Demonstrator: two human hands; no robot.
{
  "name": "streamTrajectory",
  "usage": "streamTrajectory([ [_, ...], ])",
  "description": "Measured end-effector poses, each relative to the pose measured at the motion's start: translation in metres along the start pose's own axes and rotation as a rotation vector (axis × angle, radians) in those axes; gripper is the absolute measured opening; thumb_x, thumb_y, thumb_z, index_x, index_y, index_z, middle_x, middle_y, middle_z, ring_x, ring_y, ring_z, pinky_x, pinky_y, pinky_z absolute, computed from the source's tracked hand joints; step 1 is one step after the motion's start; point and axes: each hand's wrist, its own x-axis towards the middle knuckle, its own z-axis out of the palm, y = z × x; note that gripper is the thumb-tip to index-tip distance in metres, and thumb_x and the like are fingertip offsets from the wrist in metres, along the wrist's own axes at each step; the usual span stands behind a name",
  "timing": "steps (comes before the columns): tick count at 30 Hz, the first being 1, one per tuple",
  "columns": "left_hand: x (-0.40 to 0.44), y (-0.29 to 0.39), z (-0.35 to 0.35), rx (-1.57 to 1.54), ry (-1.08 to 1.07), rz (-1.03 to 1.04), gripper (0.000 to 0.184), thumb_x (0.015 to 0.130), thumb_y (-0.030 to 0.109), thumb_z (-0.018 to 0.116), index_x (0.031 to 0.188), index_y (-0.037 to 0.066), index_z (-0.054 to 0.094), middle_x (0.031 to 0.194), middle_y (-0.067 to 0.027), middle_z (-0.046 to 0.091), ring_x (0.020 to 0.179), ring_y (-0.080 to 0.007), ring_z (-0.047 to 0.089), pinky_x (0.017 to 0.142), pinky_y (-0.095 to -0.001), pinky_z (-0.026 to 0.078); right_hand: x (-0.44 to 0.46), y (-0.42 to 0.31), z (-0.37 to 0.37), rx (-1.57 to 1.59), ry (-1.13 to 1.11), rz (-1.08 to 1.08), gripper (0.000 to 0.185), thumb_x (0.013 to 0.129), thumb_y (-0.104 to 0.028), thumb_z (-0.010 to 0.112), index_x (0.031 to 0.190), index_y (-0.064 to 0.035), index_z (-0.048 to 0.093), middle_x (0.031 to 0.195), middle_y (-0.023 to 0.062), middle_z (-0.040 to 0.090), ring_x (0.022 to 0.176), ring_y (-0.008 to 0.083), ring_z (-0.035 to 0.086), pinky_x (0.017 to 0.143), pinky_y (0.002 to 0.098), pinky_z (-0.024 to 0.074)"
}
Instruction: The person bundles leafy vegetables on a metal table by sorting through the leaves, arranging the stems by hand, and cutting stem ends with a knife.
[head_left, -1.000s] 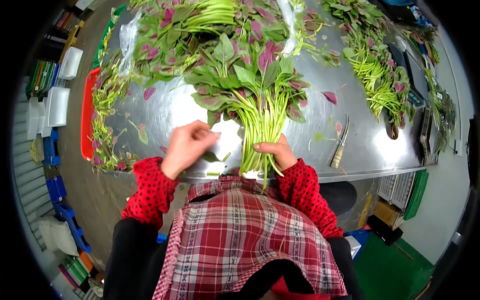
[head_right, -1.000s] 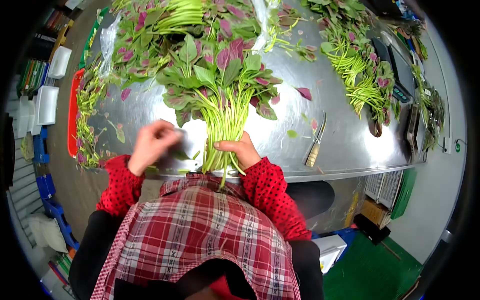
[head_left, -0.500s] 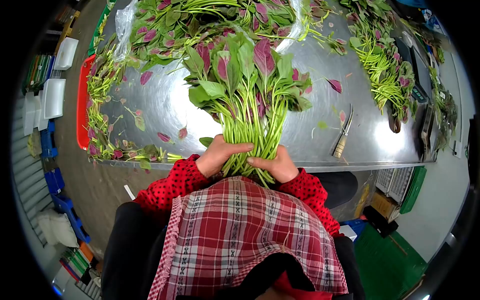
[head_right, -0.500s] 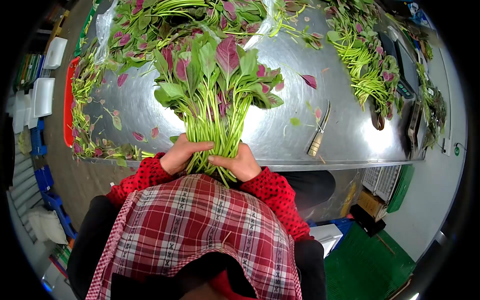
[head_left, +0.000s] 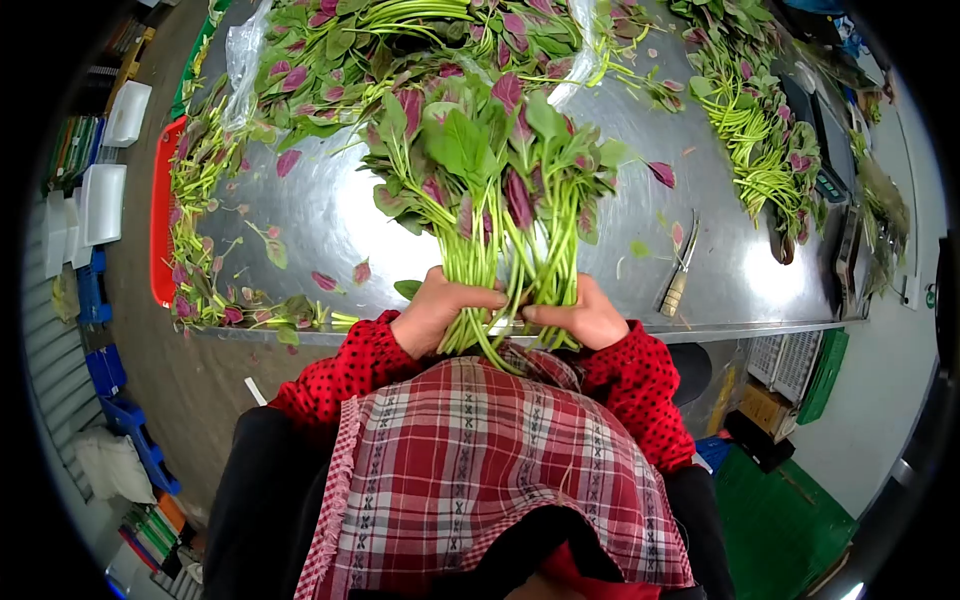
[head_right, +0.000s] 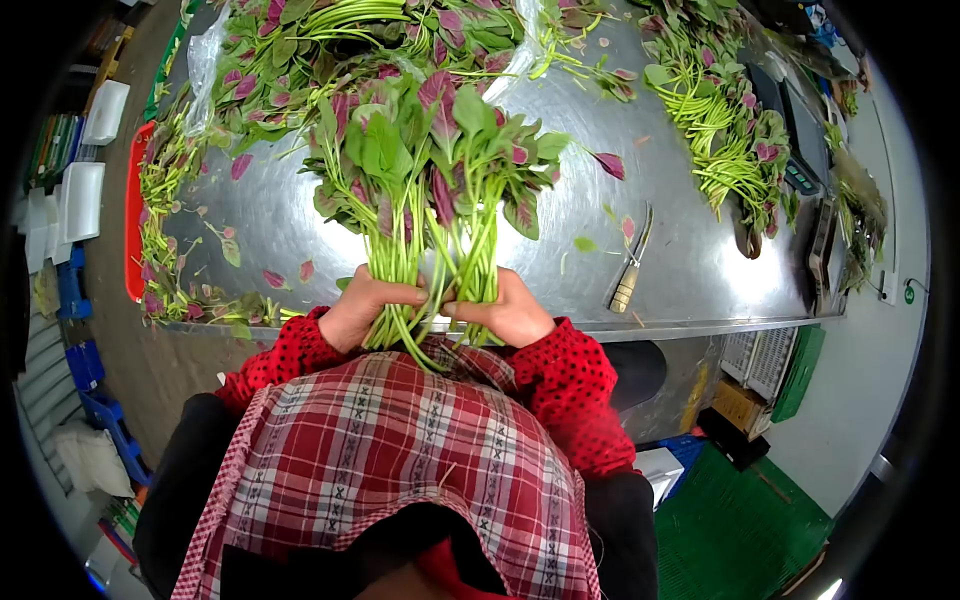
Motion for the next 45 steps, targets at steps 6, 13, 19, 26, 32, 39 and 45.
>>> streamTrajectory([
  [6,-0.001,0.009,0.006,-0.03,-0.082,-0.021,0.032,0.075,-0.006,0.066,0.106,-0.005,0.059,0.094,-0.0117,0.067,0.074,-0.0194,0.066,0.068,-0.0305,0.054,0.005,0.015,0.012,0.044,-0.031,0.059,0.032,0.086,-0.001,0.057,0.118,0.0032,0.057,0.095,0.0067,0.065,0.081,0.0156,0.062,0.073,0.0287,0.0489],
  [13,0.001,0.005,-0.003,0.181,-0.045,0.078,0.033,0.069,-0.008,0.065,0.102,-0.003,0.062,0.09,-0.0074,0.067,0.078,-0.0148,0.064,0.07,-0.0272,0.051,0.009,0.014,0.025,0.158,0.126,0.009,0.031,0.087,-0.004,0.06,0.116,0.0046,0.057,0.102,0.0106,0.066,0.09,0.0181,0.063,0.082,0.0309,0.0498],
  [19,-0.019,0.033,0.007,0.062,0.012,0.098,0.031,0.068,-0.006,0.066,0.099,-0.003,0.061,0.081,-0.0075,0.064,0.067,-0.0158,0.062,0.059,-0.0274,0.049,0.011,0.007,0.017,0.18,0.202,0.01,0.011,0.085,-0.006,0.059,0.094,0.0005,0.06,0.078,0.0083,0.063,0.066,0.0156,0.06,0.061,0.0285,0.0489],
  [26,-0.058,0.112,-0.041,0.307,0.267,0.4,0.026,0.067,0.004,0.068,0.091,-0.004,0.06,0.072,-0.0079,0.061,0.056,-0.0143,0.059,0.054,-0.0251,0.047,-0.03,-0.075,-0.04,-0.476,0.315,-0.148,0.019,0.088,-0.01,0.062,0.102,0.0001,0.058,0.073,-0.0008,0.056,0.064,0.0047,0.048,0.057,0.0231,0.0404],
  [32,-0.091,0.157,-0.074,0.146,0.468,0.67,0.022,0.073,0.0,0.062,0.094,-0.002,0.058,0.076,-0.0084,0.061,0.055,-0.0142,0.058,0.053,-0.0237,0.048,-0.064,-0.145,-0.033,-0.279,0.067,-0.22,0.027,0.089,-0.019,0.063,0.109,-0.0006,0.06,0.073,-0.0004,0.059,0.062,0.005,0.05,0.051,0.0251,0.0403],
  [39,-0.085,0.122,-0.069,0.204,0.426,0.501,0.025,0.069,-0.002,0.067,0.092,-0.006,0.058,0.073,-0.0103,0.062,0.054,-0.0171,0.06,0.051,-0.0264,0.05,-0.031,-0.165,0.003,-0.42,0.264,-0.398,0.022,0.091,-0.022,0.059,0.093,-0.0001,0.061,0.067,-0.0022,0.053,0.057,0.0084,0.046,0.053,0.0258,0.0389],
  [45,-0.061,0.115,-0.067,0.188,0.419,0.459,0.022,0.07,-0.001,0.069,0.089,-0.005,0.059,0.074,-0.0105,0.062,0.055,-0.0172,0.061,0.051,-0.0258,0.05,-0.012,-0.156,-0.009,-0.36,0.402,-0.274,0.026,0.095,-0.026,0.056,0.082,-0.0031,0.058,0.062,-0.0015,0.051,0.051,0.0043,0.042,0.045,0.0242,0.0328],
])
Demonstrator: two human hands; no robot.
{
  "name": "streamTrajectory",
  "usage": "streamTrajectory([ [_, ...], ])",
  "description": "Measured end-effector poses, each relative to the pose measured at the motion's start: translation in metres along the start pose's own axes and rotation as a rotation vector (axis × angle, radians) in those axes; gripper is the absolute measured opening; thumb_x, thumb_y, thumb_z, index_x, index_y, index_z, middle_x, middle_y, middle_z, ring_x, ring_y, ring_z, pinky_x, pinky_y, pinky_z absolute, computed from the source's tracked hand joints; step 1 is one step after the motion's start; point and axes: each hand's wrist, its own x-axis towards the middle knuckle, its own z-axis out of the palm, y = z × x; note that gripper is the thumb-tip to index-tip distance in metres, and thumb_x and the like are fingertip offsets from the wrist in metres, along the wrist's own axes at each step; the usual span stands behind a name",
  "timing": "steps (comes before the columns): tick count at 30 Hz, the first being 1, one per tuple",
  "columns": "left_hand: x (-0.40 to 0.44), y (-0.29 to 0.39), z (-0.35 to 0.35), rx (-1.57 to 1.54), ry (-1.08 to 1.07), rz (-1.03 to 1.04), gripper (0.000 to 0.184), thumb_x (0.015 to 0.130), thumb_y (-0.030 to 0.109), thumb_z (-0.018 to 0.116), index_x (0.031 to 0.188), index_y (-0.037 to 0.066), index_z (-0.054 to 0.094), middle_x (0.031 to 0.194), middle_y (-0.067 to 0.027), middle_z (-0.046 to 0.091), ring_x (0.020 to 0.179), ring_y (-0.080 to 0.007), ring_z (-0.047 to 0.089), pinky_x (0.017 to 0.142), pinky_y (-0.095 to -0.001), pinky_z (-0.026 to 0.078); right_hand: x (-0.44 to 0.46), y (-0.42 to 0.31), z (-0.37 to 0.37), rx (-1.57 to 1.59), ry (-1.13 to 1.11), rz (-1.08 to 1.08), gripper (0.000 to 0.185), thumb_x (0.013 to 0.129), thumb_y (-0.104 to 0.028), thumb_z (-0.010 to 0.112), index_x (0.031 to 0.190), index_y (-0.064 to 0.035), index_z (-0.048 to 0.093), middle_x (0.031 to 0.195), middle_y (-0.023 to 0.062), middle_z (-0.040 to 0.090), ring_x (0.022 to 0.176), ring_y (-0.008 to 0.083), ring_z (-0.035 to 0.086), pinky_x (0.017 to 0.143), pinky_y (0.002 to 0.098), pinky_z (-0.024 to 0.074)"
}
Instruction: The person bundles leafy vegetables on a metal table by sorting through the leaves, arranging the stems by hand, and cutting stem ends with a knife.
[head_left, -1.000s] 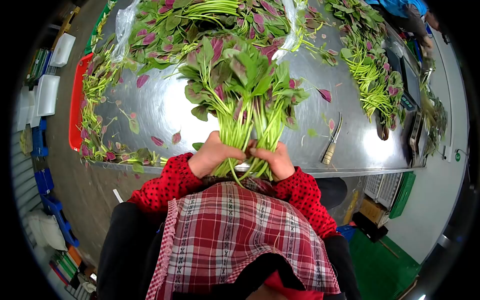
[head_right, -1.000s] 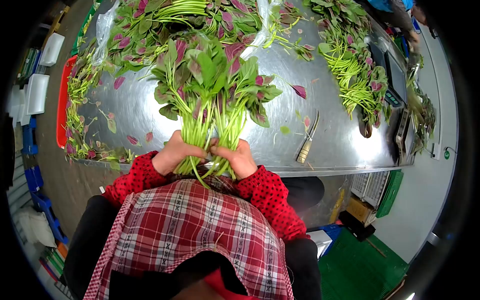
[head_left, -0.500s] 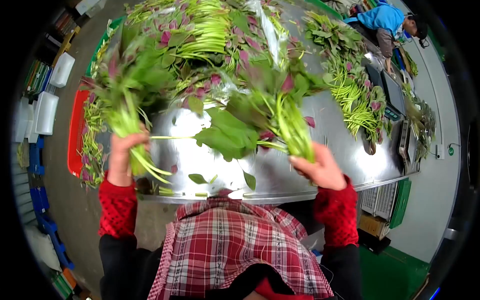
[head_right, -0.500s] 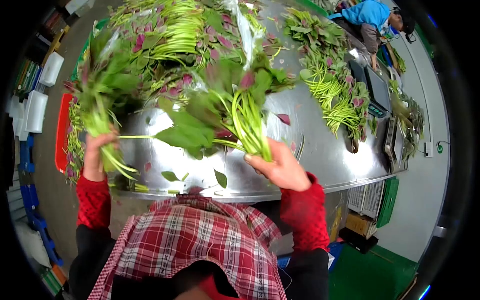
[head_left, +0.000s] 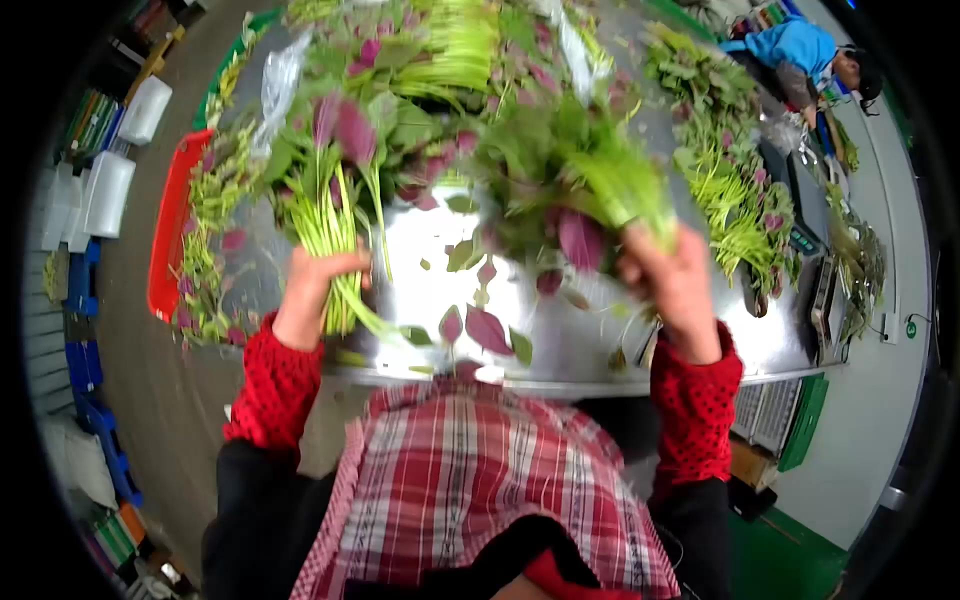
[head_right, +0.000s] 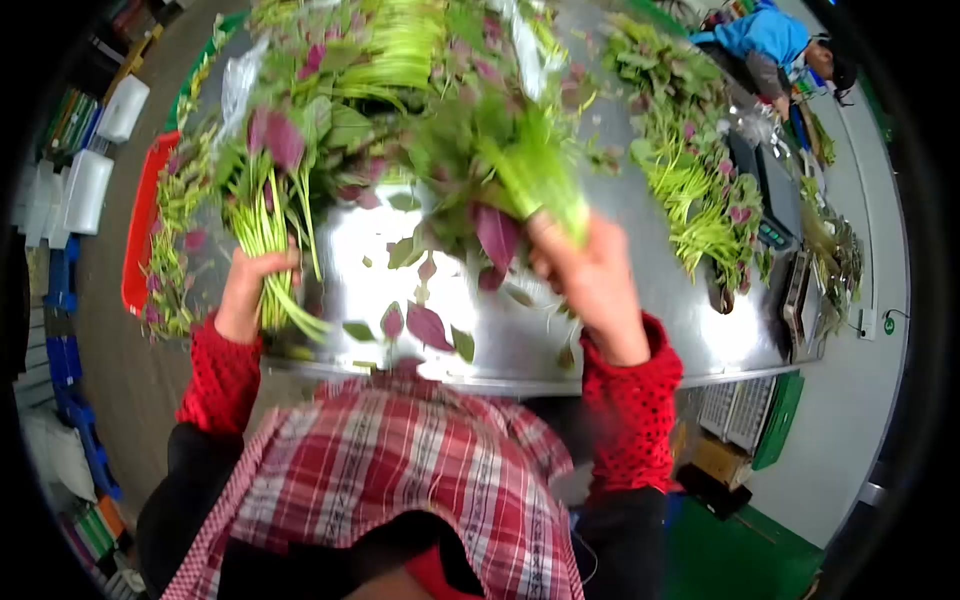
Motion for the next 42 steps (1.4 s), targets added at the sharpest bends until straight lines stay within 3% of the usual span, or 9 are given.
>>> streamTrajectory([
  [2,0.014,-0.015,-0.004,-0.001,0.029,-0.023,0.021,0.071,0.0,0.069,0.089,-0.005,0.059,0.073,-0.0106,0.063,0.055,-0.0167,0.061,0.05,-0.0264,0.051,-0.009,0.019,0.008,-0.012,0.164,-0.137,0.032,0.096,-0.031,0.054,0.079,-0.0043,0.058,0.058,-0.0024,0.049,0.047,0.0048,0.04,0.044,0.0238,0.032],
  [5,0.021,0.002,0.003,-0.009,-0.008,-0.006,0.02,0.072,0.0,0.068,0.09,-0.006,0.06,0.071,-0.0096,0.063,0.055,-0.0154,0.061,0.051,-0.0263,0.051,0.012,0.054,0.015,-0.073,-0.066,0.182,0.03,0.096,-0.028,0.054,0.079,-0.004,0.059,0.057,-0.0015,0.05,0.046,0.0058,0.042,0.043,0.0215,0.0315],
  [9,0.025,-0.001,-0.003,0.077,0.031,0.046,0.017,0.072,-0.001,0.068,0.087,-0.006,0.061,0.071,-0.0099,0.064,0.055,-0.0159,0.062,0.05,-0.0254,0.051,-0.022,0.029,0.009,0.208,0.345,-0.239,0.029,0.097,-0.026,0.053,0.086,0.0002,0.059,0.057,-0.0006,0.05,0.045,0.0066,0.042,0.043,0.0219,0.032],
  [12,0.028,-0.004,0.011,-0.016,-0.031,-0.048,0.022,0.071,0.0,0.069,0.091,-0.005,0.059,0.075,-0.01,0.063,0.056,-0.0174,0.062,0.053,-0.0273,0.051,0.013,0.084,0.007,0.34,-0.018,0.384,0.029,0.097,-0.027,0.052,0.087,-0.0011,0.058,0.058,0.0,0.05,0.045,0.0076,0.043,0.043,0.0218,0.0324],
  [17,0.011,-0.03,0.013,-0.075,-0.112,-0.122,0.026,0.073,0.003,0.067,0.096,-0.002,0.057,0.074,-0.0077,0.059,0.058,-0.017,0.06,0.055,-0.0284,0.05,-0.007,0.054,0.033,0.291,0.231,0.04,0.025,0.093,-0.026,0.061,0.085,-0.0019,0.058,0.061,-0.0002,0.052,0.047,0.0075,0.045,0.044,0.0218,0.0351],
  [19,0.0,-0.038,0.018,-0.102,-0.1,-0.186,0.026,0.073,0.003,0.067,0.096,-0.001,0.056,0.073,-0.0075,0.059,0.058,-0.0173,0.059,0.055,-0.0287,0.049,-0.001,0.083,0.064,0.214,0.136,0.175,0.022,0.089,-0.024,0.066,0.085,-0.0037,0.059,0.063,0.0001,0.053,0.048,0.0079,0.046,0.044,0.0224,0.0366],
  [23,-0.018,-0.051,0.024,-0.212,-0.141,-0.259,0.027,0.073,0.002,0.066,0.097,-0.001,0.055,0.072,-0.0095,0.057,0.059,-0.0187,0.058,0.056,-0.0297,0.048,0.02,0.146,0.131,0.725,-0.092,0.497,0.021,0.086,-0.021,0.068,0.089,-0.0023,0.059,0.068,0.0053,0.059,0.05,0.0118,0.053,0.046,0.0245,0.0429],
  [31,-0.029,-0.062,0.03,-0.311,-0.138,-0.304,0.027,0.071,0.0,0.065,0.096,0.0,0.054,0.073,-0.0095,0.057,0.058,-0.0201,0.058,0.057,-0.0307,0.048,0.023,0.144,0.181,0.804,-0.335,0.406,0.024,0.087,-0.023,0.067,0.095,-0.001,0.061,0.08,0.0055,0.065,0.06,0.0128,0.057,0.055,0.0256,0.0449],
  [42,-0.037,-0.049,0.023,-0.153,-0.144,-0.312,0.027,0.067,-0.005,0.066,0.093,-0.002,0.056,0.073,-0.0089,0.06,0.055,-0.0193,0.059,0.054,-0.0295,0.049,0.027,0.148,0.148,0.8,-0.445,0.435,0.011,0.078,0.0,0.064,0.088,-0.0002,0.059,0.071,0.0073,0.06,0.052,0.0136,0.053,0.048,0.0279,0.0431],
])
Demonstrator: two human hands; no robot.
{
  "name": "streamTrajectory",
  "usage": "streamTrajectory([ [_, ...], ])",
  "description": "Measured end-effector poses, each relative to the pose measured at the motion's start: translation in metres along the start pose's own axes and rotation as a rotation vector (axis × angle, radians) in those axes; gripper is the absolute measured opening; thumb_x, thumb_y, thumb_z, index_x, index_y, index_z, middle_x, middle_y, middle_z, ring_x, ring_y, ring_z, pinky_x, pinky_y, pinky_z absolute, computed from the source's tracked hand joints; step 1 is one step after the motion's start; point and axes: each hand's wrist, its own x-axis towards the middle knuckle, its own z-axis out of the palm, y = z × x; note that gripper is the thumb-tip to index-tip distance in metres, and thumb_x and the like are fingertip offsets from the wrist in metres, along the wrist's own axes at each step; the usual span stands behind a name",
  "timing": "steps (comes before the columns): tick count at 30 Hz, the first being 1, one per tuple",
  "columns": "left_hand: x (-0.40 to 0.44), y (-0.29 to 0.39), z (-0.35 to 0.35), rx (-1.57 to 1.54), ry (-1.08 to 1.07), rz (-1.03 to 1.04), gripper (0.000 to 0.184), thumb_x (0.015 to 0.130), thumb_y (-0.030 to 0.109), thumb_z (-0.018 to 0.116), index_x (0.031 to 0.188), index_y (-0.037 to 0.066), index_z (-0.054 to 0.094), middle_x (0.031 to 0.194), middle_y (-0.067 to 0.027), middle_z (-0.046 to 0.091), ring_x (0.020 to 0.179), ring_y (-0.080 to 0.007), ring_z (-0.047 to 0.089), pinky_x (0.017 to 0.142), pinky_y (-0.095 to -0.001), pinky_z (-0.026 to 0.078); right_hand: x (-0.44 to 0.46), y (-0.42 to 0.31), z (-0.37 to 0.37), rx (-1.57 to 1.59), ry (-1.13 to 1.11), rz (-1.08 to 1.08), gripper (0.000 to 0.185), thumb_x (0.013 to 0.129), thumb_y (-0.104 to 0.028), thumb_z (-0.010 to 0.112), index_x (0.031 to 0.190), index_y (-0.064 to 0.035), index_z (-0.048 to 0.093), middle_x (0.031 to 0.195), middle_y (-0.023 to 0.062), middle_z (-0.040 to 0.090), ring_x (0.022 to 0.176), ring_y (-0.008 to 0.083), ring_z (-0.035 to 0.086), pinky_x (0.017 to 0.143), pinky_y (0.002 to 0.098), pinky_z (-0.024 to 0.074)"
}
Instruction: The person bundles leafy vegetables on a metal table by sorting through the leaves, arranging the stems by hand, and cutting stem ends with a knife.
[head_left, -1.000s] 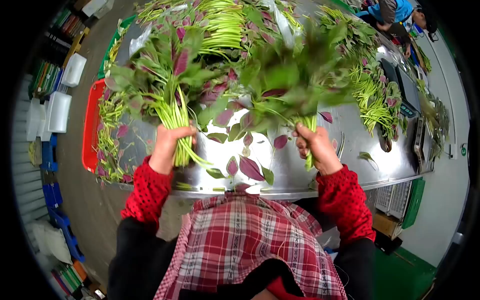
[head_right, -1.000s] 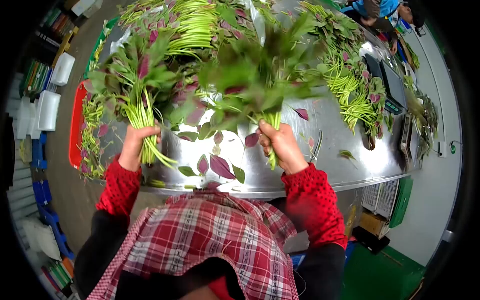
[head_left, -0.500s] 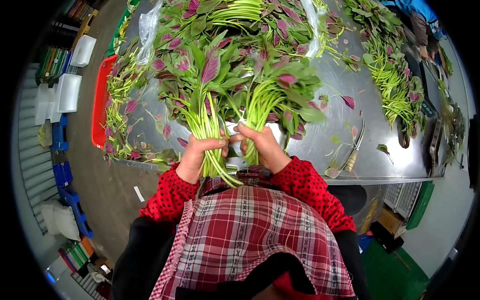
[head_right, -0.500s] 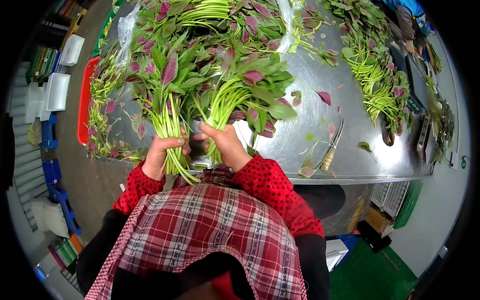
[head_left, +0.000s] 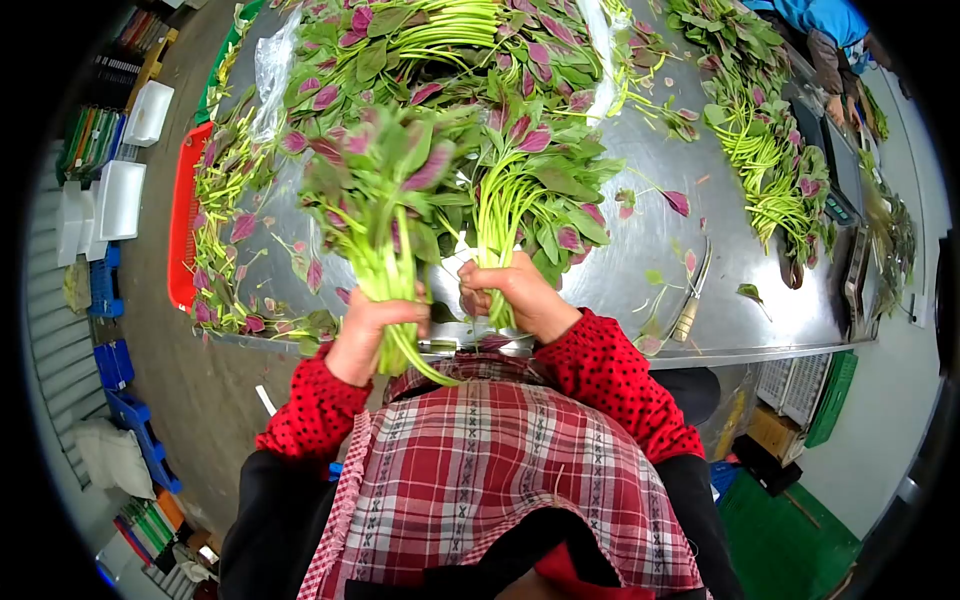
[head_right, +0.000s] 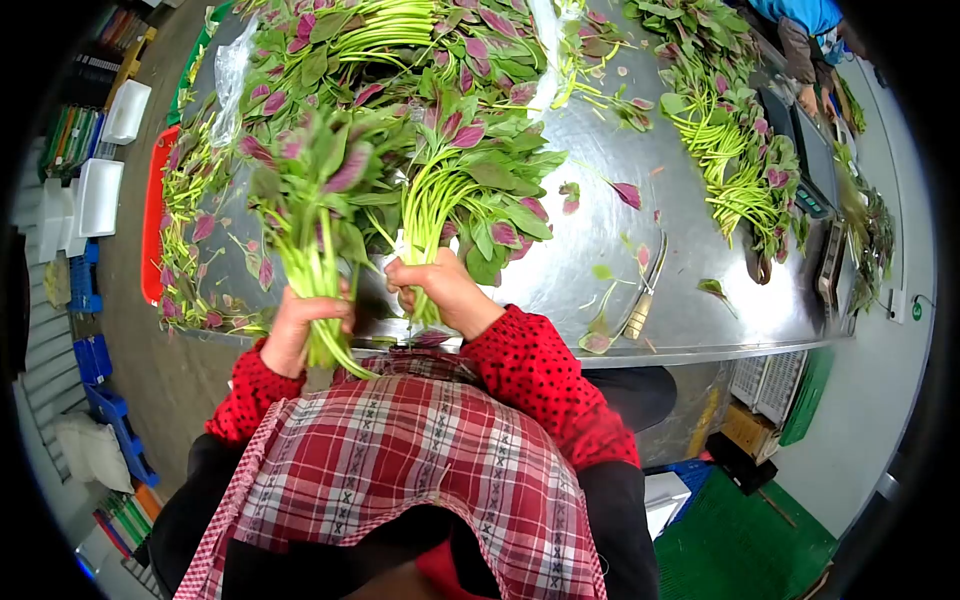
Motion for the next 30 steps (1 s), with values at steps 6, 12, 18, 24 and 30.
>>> streamTrajectory([
  [6,0.003,0.009,-0.014,-0.088,-0.05,0.097,0.027,0.07,0.002,0.064,0.095,0.001,0.053,0.068,-0.0079,0.053,0.053,-0.0191,0.053,0.053,-0.0312,0.043,-0.014,0.005,-0.008,-0.173,0.124,0.058,0.02,0.083,-0.008,0.064,0.099,0.0033,0.06,0.08,0.0125,0.066,0.057,0.012,0.053,0.051,0.0261,0.0432],
  [12,-0.002,-0.001,-0.013,-0.104,-0.027,0.037,0.028,0.07,0.003,0.064,0.097,0.0,0.055,0.068,-0.0096,0.055,0.053,-0.0195,0.054,0.055,-0.0319,0.044,-0.002,0.018,0.0,-0.232,0.137,-0.049,0.015,0.087,-0.014,0.065,0.089,0.0004,0.064,0.075,0.0091,0.067,0.056,0.0112,0.054,0.051,0.025,0.0417],
  [18,0.003,0.007,-0.021,0.057,0.014,0.018,0.03,0.071,0.002,0.066,0.098,-0.001,0.055,0.075,-0.0106,0.059,0.056,-0.0186,0.059,0.054,-0.0291,0.048,-0.014,-0.006,0.004,-0.395,0.215,-0.015,0.018,0.09,-0.018,0.061,0.082,-0.0014,0.063,0.067,0.0054,0.064,0.051,0.0096,0.052,0.046,0.023,0.0398],
  [24,0.003,-0.029,-0.023,0.077,0.049,-0.072,0.031,0.069,-0.003,0.067,0.098,-0.004,0.057,0.075,-0.0099,0.06,0.057,-0.0185,0.06,0.053,-0.0292,0.051,-0.013,0.003,-0.001,-0.421,0.193,-0.075,0.016,0.087,-0.015,0.061,0.081,-0.0008,0.063,0.062,0.0049,0.061,0.05,0.011,0.054,0.045,0.0247,0.0408],
  [30,0.0,-0.018,-0.027,-0.007,-0.028,-0.108,0.026,0.072,0.001,0.064,0.097,-0.001,0.057,0.074,-0.0096,0.059,0.059,-0.0204,0.06,0.055,-0.0312,0.049,-0.107,-0.096,0.044,-0.391,0.388,-0.432,0.022,0.089,-0.02,0.06,0.091,0.0017,0.064,0.056,0.0007,0.054,0.043,0.0086,0.046,0.041,0.0237,0.0338],
])
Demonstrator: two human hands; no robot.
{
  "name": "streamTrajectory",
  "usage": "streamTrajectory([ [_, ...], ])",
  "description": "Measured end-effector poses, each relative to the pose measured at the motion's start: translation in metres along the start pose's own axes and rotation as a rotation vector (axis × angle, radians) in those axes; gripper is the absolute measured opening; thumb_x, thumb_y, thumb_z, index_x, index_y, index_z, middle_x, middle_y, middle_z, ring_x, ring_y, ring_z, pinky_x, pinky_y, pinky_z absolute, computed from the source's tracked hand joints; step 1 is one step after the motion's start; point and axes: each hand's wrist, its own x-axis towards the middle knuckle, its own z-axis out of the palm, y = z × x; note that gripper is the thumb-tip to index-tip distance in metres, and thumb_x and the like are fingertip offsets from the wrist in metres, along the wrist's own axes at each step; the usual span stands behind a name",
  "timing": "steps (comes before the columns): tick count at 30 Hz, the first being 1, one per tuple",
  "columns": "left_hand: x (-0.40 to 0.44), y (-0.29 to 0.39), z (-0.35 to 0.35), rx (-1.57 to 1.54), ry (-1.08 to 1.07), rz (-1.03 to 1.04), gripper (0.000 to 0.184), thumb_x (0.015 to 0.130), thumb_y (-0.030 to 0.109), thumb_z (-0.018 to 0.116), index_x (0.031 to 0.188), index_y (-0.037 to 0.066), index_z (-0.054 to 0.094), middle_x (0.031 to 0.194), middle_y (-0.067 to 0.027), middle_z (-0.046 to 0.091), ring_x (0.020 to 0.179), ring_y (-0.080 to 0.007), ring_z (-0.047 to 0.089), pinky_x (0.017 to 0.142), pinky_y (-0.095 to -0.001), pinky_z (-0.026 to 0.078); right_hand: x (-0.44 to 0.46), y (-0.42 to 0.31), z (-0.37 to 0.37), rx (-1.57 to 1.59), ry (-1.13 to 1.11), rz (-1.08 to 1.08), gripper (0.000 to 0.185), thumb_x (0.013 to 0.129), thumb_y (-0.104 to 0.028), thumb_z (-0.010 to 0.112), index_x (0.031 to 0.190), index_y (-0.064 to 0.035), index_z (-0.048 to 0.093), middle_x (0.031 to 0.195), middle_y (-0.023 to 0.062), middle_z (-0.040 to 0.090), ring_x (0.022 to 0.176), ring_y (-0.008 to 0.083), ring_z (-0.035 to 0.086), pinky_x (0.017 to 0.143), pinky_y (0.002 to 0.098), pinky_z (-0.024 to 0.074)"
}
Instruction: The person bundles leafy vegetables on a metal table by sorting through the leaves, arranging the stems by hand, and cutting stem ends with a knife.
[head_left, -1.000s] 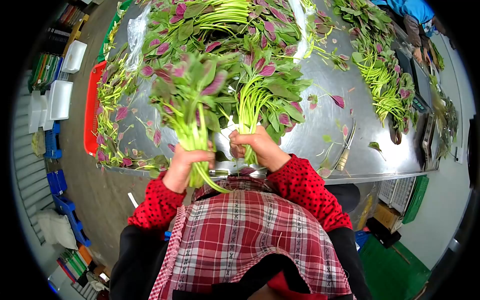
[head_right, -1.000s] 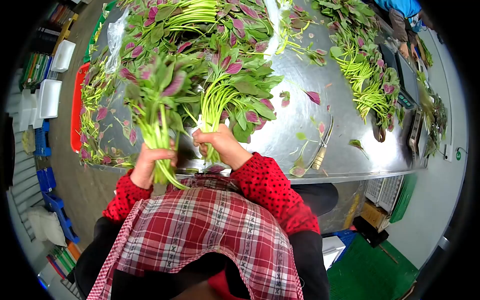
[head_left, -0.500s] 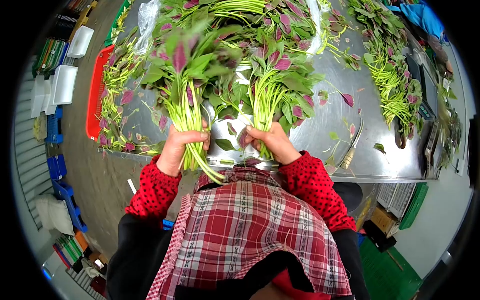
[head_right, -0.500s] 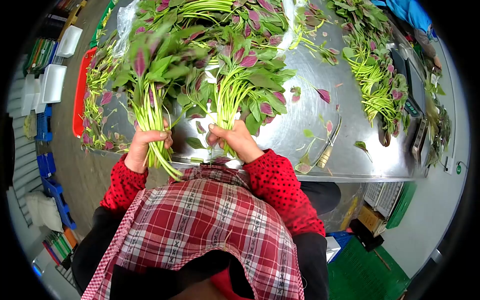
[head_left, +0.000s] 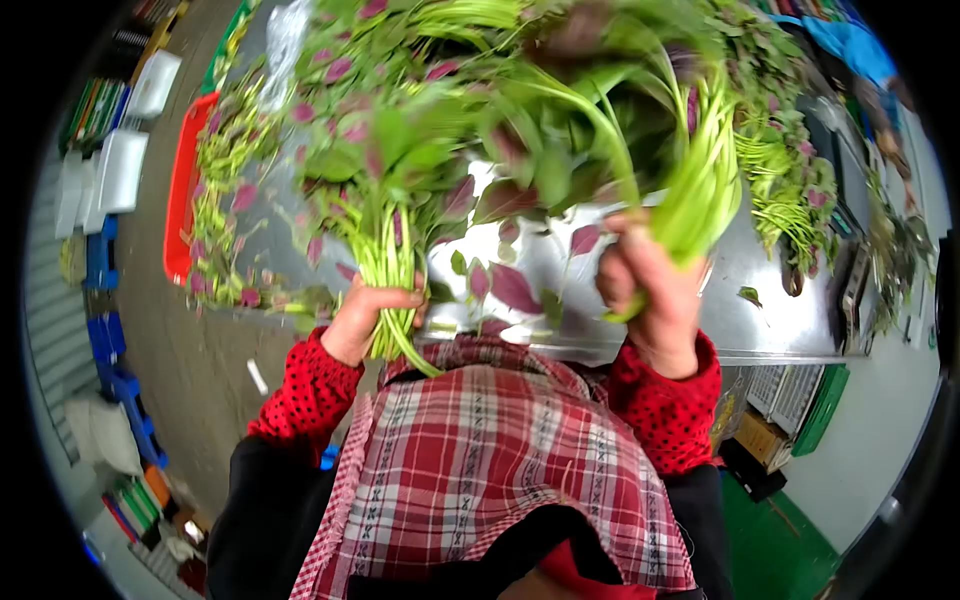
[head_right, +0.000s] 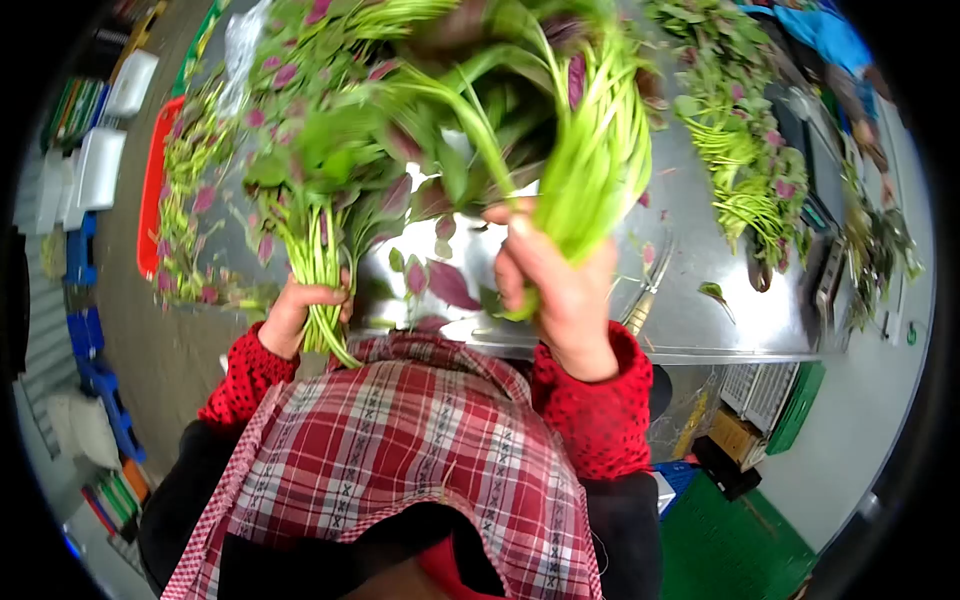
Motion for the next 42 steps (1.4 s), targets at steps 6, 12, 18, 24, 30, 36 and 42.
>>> streamTrajectory([
  [6,0.006,0.01,0.015,-0.081,-0.044,0.069,0.028,0.072,0.001,0.064,0.099,0.0,0.056,0.074,-0.0097,0.059,0.061,-0.0199,0.06,0.058,-0.0311,0.048,0.006,-0.052,-0.028,0.048,-0.194,0.117,0.021,0.09,-0.021,0.059,0.086,-0.0008,0.059,0.056,-0.0011,0.048,0.043,0.0074,0.041,0.041,0.0234,0.0345],
  [12,0.01,0.013,0.015,-0.09,-0.014,0.061,0.03,0.074,0.002,0.061,0.102,-0.001,0.053,0.074,-0.0091,0.056,0.06,-0.021,0.057,0.057,-0.0326,0.049,0.045,0.024,-0.064,-0.278,-0.253,-0.337,0.012,0.088,-0.016,0.061,0.089,-0.0047,0.058,0.055,-0.0006,0.048,0.042,0.007,0.042,0.04,0.0222,0.0343],
  [18,0.01,0.009,0.018,-0.032,0.03,0.064,0.029,0.072,0.002,0.061,0.1,-0.001,0.053,0.075,-0.011,0.057,0.059,-0.0221,0.058,0.056,-0.0336,0.05,-0.004,0.03,-0.047,-0.034,-0.199,0.223,0.012,0.086,-0.014,0.061,0.081,-0.0051,0.056,0.056,0.0001,0.049,0.044,0.0085,0.046,0.039,0.0239,0.0359],
  [24,0.02,0.003,0.027,-0.006,0.058,0.077,0.027,0.074,0.006,0.058,0.099,-0.001,0.051,0.074,-0.0102,0.055,0.061,-0.0208,0.057,0.061,-0.0318,0.048,-0.011,-0.049,-0.133,-0.072,-0.18,0.417,0.011,0.084,-0.014,0.067,0.085,-0.0036,0.063,0.061,-0.0012,0.056,0.047,0.0047,0.049,0.04,0.0193,0.0368],
  [30,0.034,0.009,0.043,-0.047,0.087,0.087,0.03,0.074,0.007,0.058,0.103,0.0,0.051,0.074,-0.0098,0.056,0.062,-0.021,0.056,0.062,-0.0326,0.048,0.03,-0.168,-0.244,-0.393,0.334,-0.262,0.015,0.087,-0.016,0.064,0.078,-0.0053,0.058,0.059,-0.0019,0.053,0.045,0.0054,0.047,0.043,0.0204,0.0381],
  [36,0.037,0.019,0.052,0.014,0.239,-0.097,0.022,0.078,0.009,0.061,0.097,-0.003,0.061,0.081,-0.01,0.063,0.074,-0.021,0.059,0.071,-0.0311,0.047,0.142,-0.114,-0.407,-0.396,0.657,-0.225,0.014,0.08,-0.009,0.068,0.076,0.0006,0.059,0.063,0.0038,0.058,0.049,0.0123,0.054,0.043,0.0282,0.0409],
  [42,0.055,0.01,0.045,-0.018,0.33,-0.114,0.027,0.078,0.015,0.063,0.1,-0.002,0.061,0.082,-0.0104,0.064,0.075,-0.0218,0.06,0.072,-0.0325,0.048,0.194,0.018,-0.457,-0.947,1.143,0.239,0.062,0.065,-0.041,0.084,0.099,0.0064,0.062,0.099,0.0256,0.064,0.091,0.0349,0.063,0.075,0.0419,0.0485],
])
